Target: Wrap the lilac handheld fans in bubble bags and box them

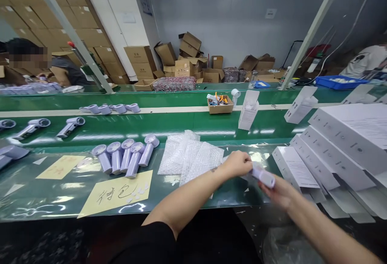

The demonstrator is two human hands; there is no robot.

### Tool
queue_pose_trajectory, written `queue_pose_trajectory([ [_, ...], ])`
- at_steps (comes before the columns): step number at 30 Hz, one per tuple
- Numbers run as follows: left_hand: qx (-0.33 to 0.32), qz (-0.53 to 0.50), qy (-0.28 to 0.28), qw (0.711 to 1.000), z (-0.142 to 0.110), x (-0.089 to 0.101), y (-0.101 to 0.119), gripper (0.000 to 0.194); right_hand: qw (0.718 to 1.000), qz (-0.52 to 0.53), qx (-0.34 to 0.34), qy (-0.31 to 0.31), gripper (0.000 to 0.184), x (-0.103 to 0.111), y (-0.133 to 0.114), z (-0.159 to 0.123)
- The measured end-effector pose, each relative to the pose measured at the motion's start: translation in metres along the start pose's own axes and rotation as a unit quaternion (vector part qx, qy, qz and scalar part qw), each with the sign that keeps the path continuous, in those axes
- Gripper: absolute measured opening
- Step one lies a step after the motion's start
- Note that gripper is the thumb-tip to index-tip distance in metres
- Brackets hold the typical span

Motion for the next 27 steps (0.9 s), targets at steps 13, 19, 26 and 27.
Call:
queue_pose_trajectory([
  [13,-0.130,-0.254,0.184,0.941,0.008,0.114,0.059,0.057,0.961,-0.191,0.196,0.036,0.019,-0.031,-0.139,-0.084],
  [19,-0.159,-0.287,0.208,0.921,-0.014,0.060,0.030,0.055,0.936,-0.281,0.198,-0.074,0.020,-0.051,-0.120,-0.085],
  [26,0.030,-0.451,0.469,0.759,-0.048,0.091,-0.009,0.031,0.521,-0.780,0.281,0.202,0.036,0.047,-0.045,-0.021],
  [27,0.054,-0.454,0.479,0.750,-0.052,0.094,-0.014,0.031,0.502,-0.787,0.298,0.198,0.033,0.053,-0.036,-0.010],
])
Point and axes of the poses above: each hand's wrist, its own z-axis towards the middle knuckle, its own x-axis out of the back of the hand, y = z × x, the point moved 3 cm from there along z, towards the middle knuckle, and after that the axes turned 14 degrees about -x, right-handed, at the moved point
